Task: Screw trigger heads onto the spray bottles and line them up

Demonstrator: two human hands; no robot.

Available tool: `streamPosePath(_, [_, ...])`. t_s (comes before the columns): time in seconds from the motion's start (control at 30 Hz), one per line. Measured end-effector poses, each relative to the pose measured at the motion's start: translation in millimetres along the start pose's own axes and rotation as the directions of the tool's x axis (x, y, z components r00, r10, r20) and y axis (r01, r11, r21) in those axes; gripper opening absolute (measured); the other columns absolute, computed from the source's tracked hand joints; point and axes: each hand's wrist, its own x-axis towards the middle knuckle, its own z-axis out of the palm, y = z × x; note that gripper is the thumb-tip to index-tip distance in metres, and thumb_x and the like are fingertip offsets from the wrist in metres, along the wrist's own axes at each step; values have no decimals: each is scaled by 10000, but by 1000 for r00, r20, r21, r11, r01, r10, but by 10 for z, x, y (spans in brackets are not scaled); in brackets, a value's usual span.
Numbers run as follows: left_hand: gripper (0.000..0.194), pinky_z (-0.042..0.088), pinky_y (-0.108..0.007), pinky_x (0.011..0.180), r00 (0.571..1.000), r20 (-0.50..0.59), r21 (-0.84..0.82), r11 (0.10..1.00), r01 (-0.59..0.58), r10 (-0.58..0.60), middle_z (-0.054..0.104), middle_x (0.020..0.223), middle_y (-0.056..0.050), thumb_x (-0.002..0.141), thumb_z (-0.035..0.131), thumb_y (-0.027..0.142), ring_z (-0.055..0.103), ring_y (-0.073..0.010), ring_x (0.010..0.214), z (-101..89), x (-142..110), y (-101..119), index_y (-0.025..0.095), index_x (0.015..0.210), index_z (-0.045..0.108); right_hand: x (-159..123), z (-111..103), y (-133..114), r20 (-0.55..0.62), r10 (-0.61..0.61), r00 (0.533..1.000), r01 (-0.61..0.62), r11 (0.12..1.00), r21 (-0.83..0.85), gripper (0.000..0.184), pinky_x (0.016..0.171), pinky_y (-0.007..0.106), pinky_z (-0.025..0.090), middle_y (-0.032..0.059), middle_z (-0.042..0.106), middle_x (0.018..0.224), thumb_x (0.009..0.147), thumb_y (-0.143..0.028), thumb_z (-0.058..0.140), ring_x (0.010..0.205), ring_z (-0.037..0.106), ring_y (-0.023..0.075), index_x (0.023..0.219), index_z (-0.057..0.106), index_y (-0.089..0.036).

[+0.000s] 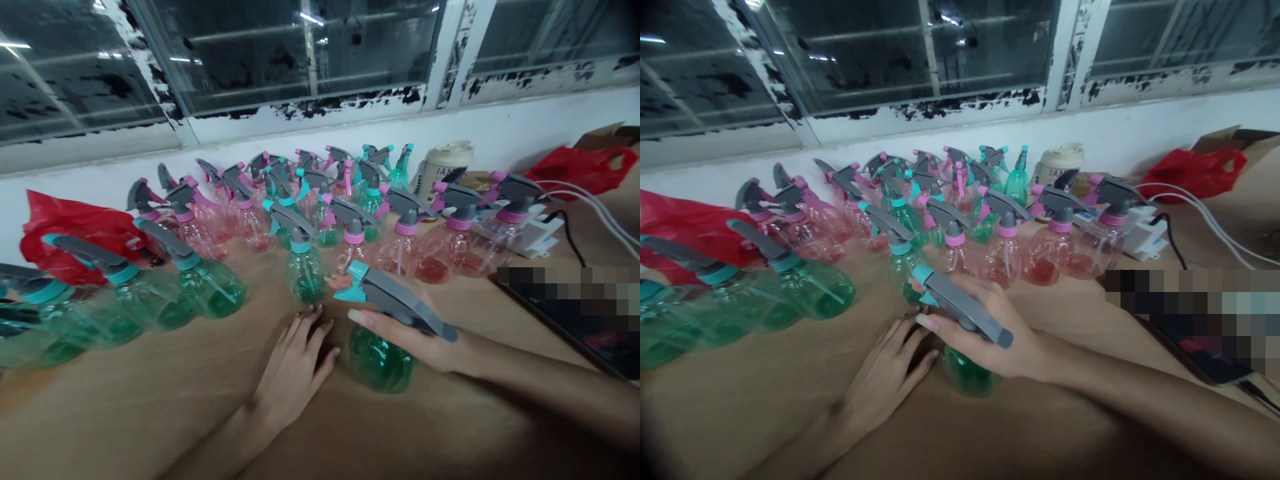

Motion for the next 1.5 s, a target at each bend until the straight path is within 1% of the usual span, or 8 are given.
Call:
streamPosePath(0.1, [328, 430, -487, 945, 1000, 12, 6, 1000, 5, -5, 523, 1247, -144, 920, 502, 270, 458, -310, 1196, -3, -3, 2, 133, 1218, 490, 2, -4, 0, 6, -2, 1000, 2, 1000, -9, 129, 622, 298, 489, 0, 555, 715, 819, -310, 582, 637, 557, 156, 903, 631, -224])
streamPosePath(0.3, [352, 424, -488, 951, 1000, 11, -12, 1000, 14, -14, 507, 1270, -137, 923, 496, 270, 456, -302, 1197, 3, -8, -2, 145, 1250, 462, 13, -14, -3, 56, 8, 998, -10, 999, 39, 291, 755, 338, 516, 50, 640, 904, 826, -278, 579, 798, 626, 187, 1104, 613, -200])
streamPosePath(0.57, [294, 441, -483, 931, 1000, 3, -33, 999, 11, -11, 521, 1247, -127, 937, 470, 292, 479, -297, 1174, -18, 3, -7, 165, 1202, 487, 21, -5, -11, 0, -81, 997, 81, 996, 29, 92, 740, 296, 511, 20, 658, 876, 850, -255, 566, 829, 629, 158, 917, 616, -216])
streamPosePath(0.7, [304, 443, -490, 922, 1000, 10, -31, 999, 11, -11, 520, 1237, -140, 927, 482, 273, 471, -309, 1172, -21, 4, -11, 147, 1203, 488, 18, 8, -1, -18, -94, 995, 94, 995, 25, 63, 655, 245, 495, -8, 632, 789, 847, -262, 573, 721, 607, 117, 862, 595, -204])
streamPosePath(0.83, [308, 458, -495, 900, 1000, -13, -35, 999, 13, -14, 532, 1225, -133, 936, 456, 293, 487, -308, 1155, -15, -1, -11, 159, 1212, 483, 29, 16, 13, -30, -85, 996, 85, 996, -3, 74, 632, 257, 486, -14, 614, 750, 842, -280, 572, 694, 593, 121, 823, 579, -208])
streamPosePath(1.03, [350, 435, -483, 930, 1000, -12, -5, 1000, 10, -10, 517, 1251, -134, 927, 480, 286, 467, -304, 1181, -3, -5, -15, 158, 1251, 450, 37, -5, 21, 52, -17, 998, 13, 998, 67, 165, 729, 304, 523, 31, 636, 917, 823, -301, 597, 793, 618, 158, 964, 610, -216])
streamPosePath(1.2, [355, 432, -470, 936, 999, -28, -20, 1000, 13, -14, 508, 1275, -125, 937, 465, 299, 474, -291, 1185, 6, -12, -16, 183, 1271, 435, 24, -24, 8, 42, -17, 999, 14, 997, 71, 247, 839, 353, 519, 42, 644, 1002, 816, -283, 599, 918, 628, 197, 1061, 603, -250])
streamPosePath(1.5, [355, 428, -473, 943, 1000, -21, -20, 1000, 13, -13, 494, 1284, -128, 934, 469, 286, 463, -293, 1191, 9, -11, -24, 176, 1269, 437, 32, -3, 24, 61, 14, 998, -19, 996, 86, 209, 855, 351, 502, 49, 598, 927, 807, -289, 587, 867, 595, 183, 1005, 586, -219])
